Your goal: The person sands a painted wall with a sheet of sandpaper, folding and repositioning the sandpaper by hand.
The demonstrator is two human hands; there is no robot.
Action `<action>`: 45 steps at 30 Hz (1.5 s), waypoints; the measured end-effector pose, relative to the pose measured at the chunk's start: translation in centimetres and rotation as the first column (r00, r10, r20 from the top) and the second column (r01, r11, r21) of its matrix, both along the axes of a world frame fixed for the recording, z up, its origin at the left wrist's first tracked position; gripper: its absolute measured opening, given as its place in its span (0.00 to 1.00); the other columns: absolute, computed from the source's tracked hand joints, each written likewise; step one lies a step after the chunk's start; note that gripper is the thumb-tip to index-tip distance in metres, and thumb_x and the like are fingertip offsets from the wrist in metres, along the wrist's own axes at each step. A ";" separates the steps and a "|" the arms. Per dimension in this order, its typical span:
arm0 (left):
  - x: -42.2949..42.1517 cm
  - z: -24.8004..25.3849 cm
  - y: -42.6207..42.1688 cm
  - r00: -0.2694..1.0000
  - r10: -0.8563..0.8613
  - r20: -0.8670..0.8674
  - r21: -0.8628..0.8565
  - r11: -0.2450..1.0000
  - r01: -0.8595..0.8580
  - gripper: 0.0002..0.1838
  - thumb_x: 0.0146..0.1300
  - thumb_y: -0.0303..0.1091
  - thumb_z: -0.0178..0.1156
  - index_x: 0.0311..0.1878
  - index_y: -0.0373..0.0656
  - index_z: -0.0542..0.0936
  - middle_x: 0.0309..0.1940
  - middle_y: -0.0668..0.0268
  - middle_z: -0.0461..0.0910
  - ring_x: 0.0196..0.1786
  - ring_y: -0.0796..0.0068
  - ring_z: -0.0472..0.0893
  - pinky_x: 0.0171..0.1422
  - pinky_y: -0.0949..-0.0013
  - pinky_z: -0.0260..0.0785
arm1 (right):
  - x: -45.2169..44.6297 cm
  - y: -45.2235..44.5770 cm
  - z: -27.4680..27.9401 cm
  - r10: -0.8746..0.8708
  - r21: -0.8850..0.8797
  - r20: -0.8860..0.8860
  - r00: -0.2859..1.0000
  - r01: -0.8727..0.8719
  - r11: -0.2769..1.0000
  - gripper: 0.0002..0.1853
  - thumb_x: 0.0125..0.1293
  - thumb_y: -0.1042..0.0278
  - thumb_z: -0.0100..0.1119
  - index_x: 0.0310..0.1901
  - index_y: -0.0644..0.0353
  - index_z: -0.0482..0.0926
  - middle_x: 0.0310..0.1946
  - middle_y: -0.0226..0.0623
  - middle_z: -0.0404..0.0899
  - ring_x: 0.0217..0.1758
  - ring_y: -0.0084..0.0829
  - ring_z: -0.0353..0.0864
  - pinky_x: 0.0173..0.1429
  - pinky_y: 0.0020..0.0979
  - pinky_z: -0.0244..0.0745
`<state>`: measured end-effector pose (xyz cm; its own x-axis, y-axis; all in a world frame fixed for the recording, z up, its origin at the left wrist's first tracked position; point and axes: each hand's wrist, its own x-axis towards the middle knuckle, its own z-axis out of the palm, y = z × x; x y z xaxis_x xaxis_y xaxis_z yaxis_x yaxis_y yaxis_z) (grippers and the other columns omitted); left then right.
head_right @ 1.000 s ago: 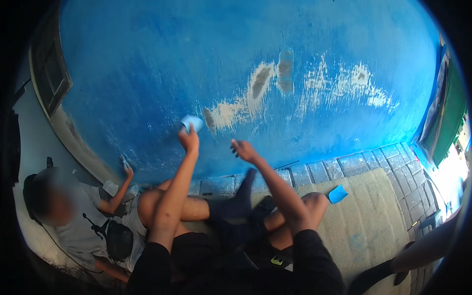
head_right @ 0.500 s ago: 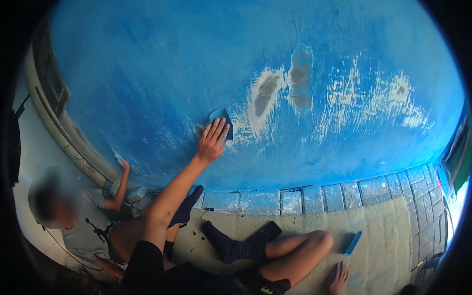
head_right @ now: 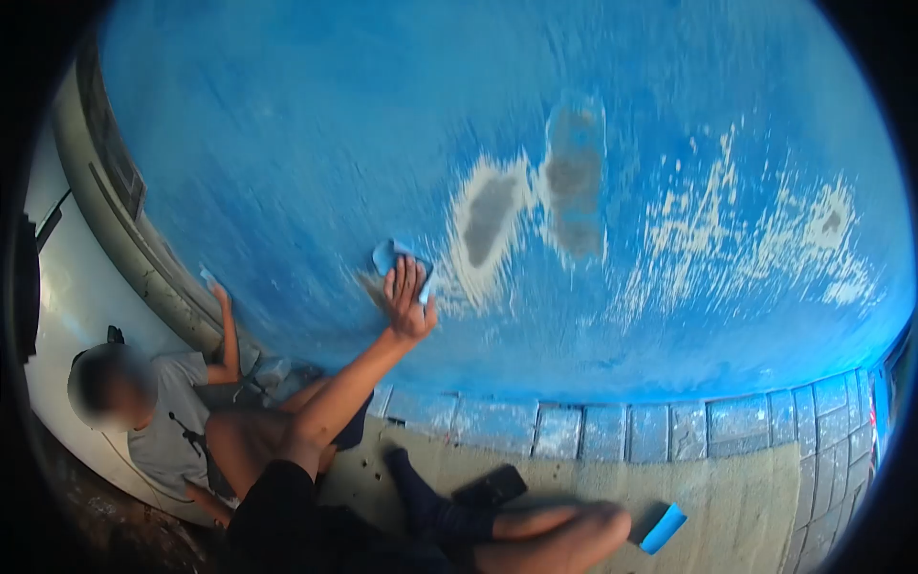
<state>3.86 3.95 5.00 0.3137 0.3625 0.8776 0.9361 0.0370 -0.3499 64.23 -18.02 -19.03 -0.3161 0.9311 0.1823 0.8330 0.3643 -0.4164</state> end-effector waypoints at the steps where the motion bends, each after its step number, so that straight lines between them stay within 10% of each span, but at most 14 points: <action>1: 0.4 0.3 -0.5 0.998 0.012 0.055 -0.035 0.999 -0.010 0.26 0.67 0.38 0.48 0.63 0.31 0.71 0.66 0.50 0.68 0.71 0.53 0.64 0.75 0.53 0.44 | 0.1 -0.1 0.2 0.005 -0.008 0.002 1.000 -0.005 1.000 0.25 0.58 0.65 0.50 0.58 0.63 0.70 0.61 0.52 0.67 0.67 0.53 0.62 0.70 0.51 0.53; 26: 2.4 0.0 0.4 0.983 -0.032 0.180 0.036 0.999 0.026 0.23 0.70 0.32 0.44 0.61 0.26 0.71 0.66 0.45 0.67 0.70 0.46 0.64 0.75 0.49 0.46 | -0.7 -1.4 0.4 -0.102 -0.003 -0.010 0.995 0.102 0.995 0.27 0.56 0.61 0.50 0.58 0.63 0.70 0.62 0.53 0.66 0.67 0.54 0.62 0.70 0.51 0.53; 32: 1.8 -9.2 -1.0 0.973 0.000 0.232 -0.073 0.997 0.018 0.25 0.68 0.33 0.47 0.62 0.24 0.68 0.64 0.39 0.65 0.69 0.38 0.62 0.73 0.44 0.49 | -0.2 -3.3 0.3 -0.107 -0.002 0.023 0.994 0.107 0.994 0.27 0.56 0.61 0.50 0.58 0.63 0.70 0.62 0.53 0.66 0.67 0.54 0.61 0.69 0.51 0.53; 40: -2.3 -19.5 -4.2 0.975 0.006 0.223 -0.344 0.936 0.073 0.25 0.57 0.31 0.53 0.60 0.40 0.76 0.61 0.59 0.75 0.66 0.58 0.71 0.70 0.49 0.56 | 1.5 -7.0 -2.3 -0.156 0.053 0.056 0.986 0.153 0.987 0.28 0.55 0.59 0.51 0.58 0.63 0.70 0.62 0.53 0.66 0.67 0.54 0.61 0.69 0.50 0.53; 45: -1.2 -19.2 -2.9 0.871 -0.142 0.470 -0.106 0.971 0.216 0.17 0.56 0.26 0.59 0.51 0.44 0.82 0.49 0.61 0.82 0.55 0.52 0.78 0.62 0.44 0.64 | 0.8 -8.1 -2.6 -0.263 0.102 0.068 0.962 0.256 0.961 0.30 0.46 0.66 0.61 0.56 0.61 0.71 0.62 0.48 0.67 0.69 0.49 0.62 0.71 0.49 0.55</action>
